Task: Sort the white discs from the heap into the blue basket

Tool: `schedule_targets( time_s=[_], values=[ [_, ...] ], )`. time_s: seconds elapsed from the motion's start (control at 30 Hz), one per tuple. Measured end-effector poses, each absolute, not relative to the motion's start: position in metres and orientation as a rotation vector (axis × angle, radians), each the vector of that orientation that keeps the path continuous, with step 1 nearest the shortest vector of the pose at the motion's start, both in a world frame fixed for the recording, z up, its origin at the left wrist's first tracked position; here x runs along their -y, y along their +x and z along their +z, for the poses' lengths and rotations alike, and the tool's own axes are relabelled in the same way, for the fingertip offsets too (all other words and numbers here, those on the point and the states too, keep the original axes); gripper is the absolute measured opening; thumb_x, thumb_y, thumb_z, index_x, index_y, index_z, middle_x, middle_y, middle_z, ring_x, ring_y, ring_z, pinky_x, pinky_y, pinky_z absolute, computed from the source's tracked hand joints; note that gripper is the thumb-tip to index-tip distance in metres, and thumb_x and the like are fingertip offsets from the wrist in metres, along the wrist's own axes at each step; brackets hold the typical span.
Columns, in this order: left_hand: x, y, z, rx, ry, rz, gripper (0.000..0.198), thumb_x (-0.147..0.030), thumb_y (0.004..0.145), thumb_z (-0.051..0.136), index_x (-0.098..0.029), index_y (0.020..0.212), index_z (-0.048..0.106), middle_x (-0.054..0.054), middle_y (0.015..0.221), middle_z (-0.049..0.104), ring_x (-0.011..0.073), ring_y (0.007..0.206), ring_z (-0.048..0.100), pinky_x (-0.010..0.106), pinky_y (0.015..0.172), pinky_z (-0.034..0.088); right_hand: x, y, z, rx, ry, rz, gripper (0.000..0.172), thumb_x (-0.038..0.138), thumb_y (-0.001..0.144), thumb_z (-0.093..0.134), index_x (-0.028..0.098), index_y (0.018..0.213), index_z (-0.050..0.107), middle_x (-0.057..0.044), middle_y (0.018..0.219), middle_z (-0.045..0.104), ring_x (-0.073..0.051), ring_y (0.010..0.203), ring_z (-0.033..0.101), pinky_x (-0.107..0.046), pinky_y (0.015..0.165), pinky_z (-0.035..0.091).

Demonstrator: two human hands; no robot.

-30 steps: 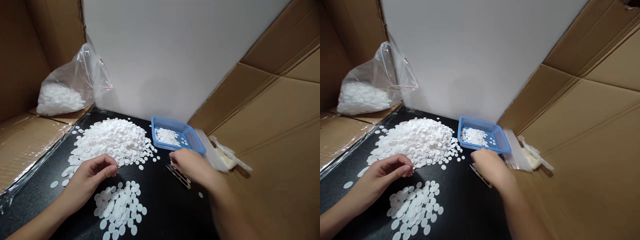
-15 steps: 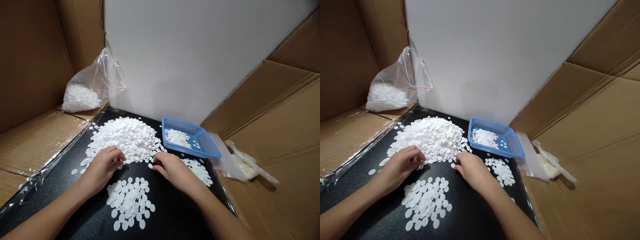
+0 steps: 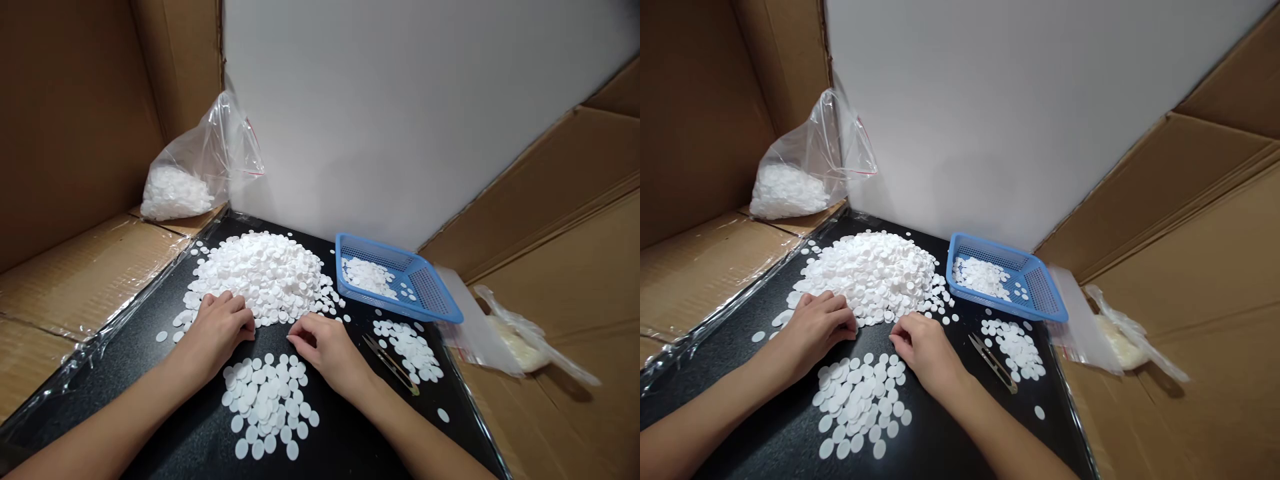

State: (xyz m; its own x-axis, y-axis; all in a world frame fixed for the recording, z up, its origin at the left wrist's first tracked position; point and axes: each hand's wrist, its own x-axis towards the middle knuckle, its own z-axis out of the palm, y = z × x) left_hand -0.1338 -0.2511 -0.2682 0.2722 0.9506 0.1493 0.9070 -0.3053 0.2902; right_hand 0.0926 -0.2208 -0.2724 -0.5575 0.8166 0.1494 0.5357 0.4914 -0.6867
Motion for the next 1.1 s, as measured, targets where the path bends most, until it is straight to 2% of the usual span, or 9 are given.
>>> schedule_targets(
  time_s=[0.2,0.37,0.5,0.67,0.77,1.0,1.1],
  values=[
    [0.253,-0.139,-0.276,-1.640,2.517,0.548,0.016,-0.015,0.091,0.062,-0.020,0.076,0.063,0.000,0.076,0.066,0.0220,0.082,0.054,0.035,0.073,0.024,0.208,0.106,-0.257,2.184,-1.219,0.902,0.015,0.011,0.085,0.064,0.019,0.072,0.064,0.001,0.071,0.064,-0.015,0.064,0.058,-0.024,0.060,0.042],
    [0.252,-0.142,-0.281,-1.576,2.570,0.598,0.016,-0.017,0.092,0.060,-0.021,0.077,0.061,0.000,0.075,0.066,0.0213,0.078,0.053,0.034,0.071,0.022,0.211,0.102,-0.258,2.143,-1.310,1.136,0.015,0.019,0.085,0.070,0.019,0.071,0.067,0.002,0.069,0.063,-0.014,0.063,0.055,-0.023,0.058,0.039],
    [0.252,-0.140,-0.278,-1.613,2.536,0.613,0.021,-0.015,0.093,0.057,-0.021,0.073,0.063,0.000,0.073,0.066,0.0203,0.076,0.054,0.035,0.070,0.022,0.212,0.098,-0.261,2.219,-1.342,1.032,0.017,0.016,0.086,0.070,0.019,0.071,0.064,0.003,0.069,0.060,-0.014,0.065,0.054,-0.025,0.061,0.038],
    [0.253,-0.140,-0.274,-1.634,2.487,0.609,0.026,-0.011,0.094,0.049,-0.021,0.074,0.062,0.000,0.073,0.067,0.0195,0.073,0.054,0.035,0.070,0.023,0.207,0.105,-0.254,2.318,-1.411,0.971,0.017,0.007,0.088,0.064,0.020,0.077,0.062,0.000,0.084,0.064,-0.016,0.077,0.058,-0.026,0.068,0.041],
    [0.254,-0.140,-0.274,-1.676,2.482,0.600,0.025,-0.011,0.093,0.050,-0.021,0.073,0.062,0.000,0.074,0.066,0.0201,0.074,0.054,0.035,0.071,0.023,0.206,0.108,-0.252,2.357,-1.419,0.981,0.017,0.005,0.086,0.065,0.020,0.078,0.063,0.000,0.084,0.063,-0.016,0.078,0.058,-0.026,0.068,0.041],
    [0.255,-0.136,-0.273,-1.734,2.442,0.566,0.022,-0.011,0.089,0.057,-0.021,0.072,0.065,0.000,0.075,0.068,0.0217,0.079,0.056,0.036,0.073,0.026,0.211,0.106,-0.257,2.329,-1.368,1.076,0.018,0.001,0.079,0.064,0.019,0.073,0.062,0.001,0.079,0.060,-0.012,0.066,0.054,-0.021,0.059,0.042],
    [0.255,-0.135,-0.273,-1.723,2.444,0.547,0.018,-0.015,0.089,0.060,-0.021,0.074,0.068,0.002,0.077,0.069,0.0228,0.081,0.057,0.036,0.074,0.027,0.211,0.106,-0.258,2.307,-1.333,1.060,0.016,0.003,0.078,0.066,0.019,0.079,0.063,0.002,0.078,0.059,-0.011,0.064,0.053,-0.021,0.058,0.043]
  ],
)
